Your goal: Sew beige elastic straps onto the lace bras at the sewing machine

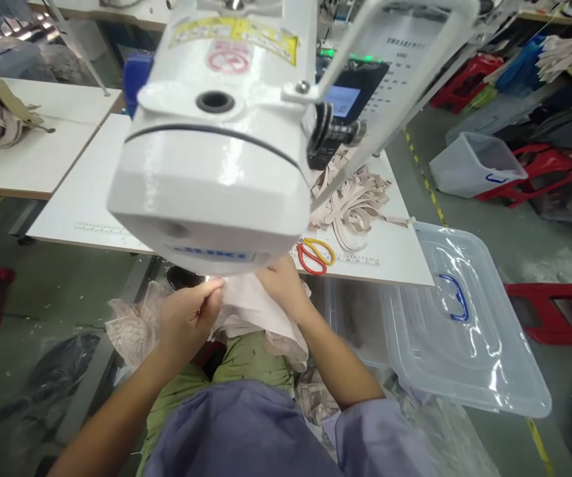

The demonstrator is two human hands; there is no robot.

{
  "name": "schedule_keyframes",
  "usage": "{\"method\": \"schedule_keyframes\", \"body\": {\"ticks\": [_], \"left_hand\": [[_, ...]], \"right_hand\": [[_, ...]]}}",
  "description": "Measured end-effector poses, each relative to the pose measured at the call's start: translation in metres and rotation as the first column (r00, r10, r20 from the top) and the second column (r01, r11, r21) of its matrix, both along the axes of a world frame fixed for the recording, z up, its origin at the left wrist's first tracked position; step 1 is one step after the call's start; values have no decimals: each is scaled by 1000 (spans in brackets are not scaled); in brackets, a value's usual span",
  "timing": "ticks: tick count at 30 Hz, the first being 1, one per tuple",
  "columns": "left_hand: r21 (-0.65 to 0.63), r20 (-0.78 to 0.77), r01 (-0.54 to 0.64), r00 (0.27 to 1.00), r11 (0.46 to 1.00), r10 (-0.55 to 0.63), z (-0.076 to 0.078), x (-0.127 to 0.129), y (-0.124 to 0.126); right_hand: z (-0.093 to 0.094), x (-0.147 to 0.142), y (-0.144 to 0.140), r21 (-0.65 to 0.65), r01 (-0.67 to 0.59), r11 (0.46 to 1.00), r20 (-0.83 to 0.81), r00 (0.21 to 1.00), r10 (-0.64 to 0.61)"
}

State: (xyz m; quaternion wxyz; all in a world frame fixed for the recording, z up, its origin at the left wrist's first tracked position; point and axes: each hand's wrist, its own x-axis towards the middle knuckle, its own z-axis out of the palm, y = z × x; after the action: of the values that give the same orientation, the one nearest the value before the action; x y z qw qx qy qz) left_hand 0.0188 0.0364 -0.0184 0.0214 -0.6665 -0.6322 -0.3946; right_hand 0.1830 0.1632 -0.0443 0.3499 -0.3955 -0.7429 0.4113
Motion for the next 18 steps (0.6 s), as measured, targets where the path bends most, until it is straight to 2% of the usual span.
{"method": "schedule_keyframes", "body": {"ticks": [5,8,10,12,14,16,18], "left_hand": [[-96,13,27,1000,995,-26,8,-1,-1],[-165,29,13,1000,986,-8,12,-2,-1],[-159,35,-18,999,987,23,12,-3,-1],[-142,47,-27,998,989,34,12,-5,-1],[-140,56,-6,998,990,14,13,-7,-2],[-176,45,57,998,983,-50,14,-11,-5],[-223,8,141,990,965,-143,17,-16,-9]], "right_hand": [[8,0,-5,-82,88,993,-62,994,-93],[13,-1,-8,-143,63,988,-125,989,-81],[12,-2,-12,-190,61,980,-164,982,-93],[7,-2,-20,-295,65,953,-247,959,-142],[0,-2,-31,-492,18,871,-351,911,-217],[-8,0,-46,-673,-94,733,-431,856,-285],[-15,3,-62,-759,-200,620,-473,823,-315]]}}
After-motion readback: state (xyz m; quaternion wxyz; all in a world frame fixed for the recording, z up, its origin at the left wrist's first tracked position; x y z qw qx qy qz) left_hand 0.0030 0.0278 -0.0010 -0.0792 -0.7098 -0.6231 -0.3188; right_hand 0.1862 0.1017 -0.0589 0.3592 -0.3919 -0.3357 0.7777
